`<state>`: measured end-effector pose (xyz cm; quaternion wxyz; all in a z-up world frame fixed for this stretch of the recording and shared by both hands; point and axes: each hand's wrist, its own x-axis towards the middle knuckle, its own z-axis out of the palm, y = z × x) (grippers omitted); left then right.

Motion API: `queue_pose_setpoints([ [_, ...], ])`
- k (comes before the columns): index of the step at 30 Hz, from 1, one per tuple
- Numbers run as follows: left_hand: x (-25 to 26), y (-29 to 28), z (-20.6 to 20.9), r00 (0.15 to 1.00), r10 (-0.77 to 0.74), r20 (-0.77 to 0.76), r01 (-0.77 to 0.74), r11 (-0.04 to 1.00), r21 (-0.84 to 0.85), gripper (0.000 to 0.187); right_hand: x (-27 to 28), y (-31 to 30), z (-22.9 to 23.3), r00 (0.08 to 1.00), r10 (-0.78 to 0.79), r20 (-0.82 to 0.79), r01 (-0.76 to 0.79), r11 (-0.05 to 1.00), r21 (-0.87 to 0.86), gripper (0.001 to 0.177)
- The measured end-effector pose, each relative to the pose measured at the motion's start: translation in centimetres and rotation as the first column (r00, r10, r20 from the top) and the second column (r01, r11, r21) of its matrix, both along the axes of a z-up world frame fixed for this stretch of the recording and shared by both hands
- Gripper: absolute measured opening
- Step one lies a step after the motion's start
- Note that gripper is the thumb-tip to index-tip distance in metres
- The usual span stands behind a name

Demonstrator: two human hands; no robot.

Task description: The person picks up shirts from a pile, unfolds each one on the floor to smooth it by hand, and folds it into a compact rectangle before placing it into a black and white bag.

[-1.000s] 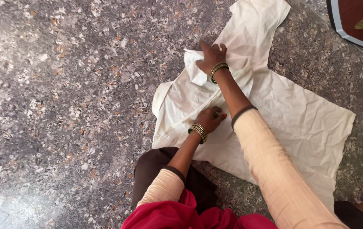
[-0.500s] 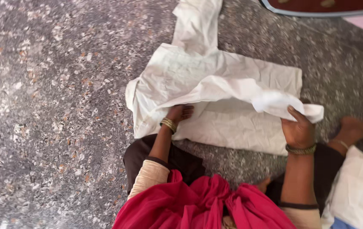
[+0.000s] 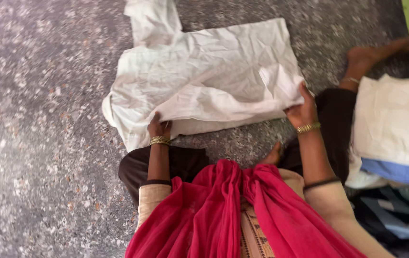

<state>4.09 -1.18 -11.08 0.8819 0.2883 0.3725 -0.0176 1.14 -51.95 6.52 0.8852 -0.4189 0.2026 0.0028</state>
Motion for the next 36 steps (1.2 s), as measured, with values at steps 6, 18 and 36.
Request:
queue_pose_setpoints([
  [6, -3.2, 0.2, -2.7, 1.0, 0.008, -0.02, -0.009, 0.999, -0.043, 0.033, 0.3, -2.9, -11.4, 0.898, -0.19, -0.397, 0.128, 0.976, -0.178, 0.067],
  [18, -4.1, 0.6, -0.3, 0.939, 0.319, -0.128, -0.289, 0.934, 0.209, 0.045, 0.5, -4.9, -11.9, 0.923, -0.352, -0.154, 0.249, 0.854, -0.456, 0.075],
  [36, -7.0, 0.0, 3.8, 0.989, 0.101, -0.108, -0.098, 0.995, 0.029, 0.055, 3.3, -8.4, -10.9, 0.971, -0.225, 0.074, 0.119, 0.193, -0.974, 0.028],
])
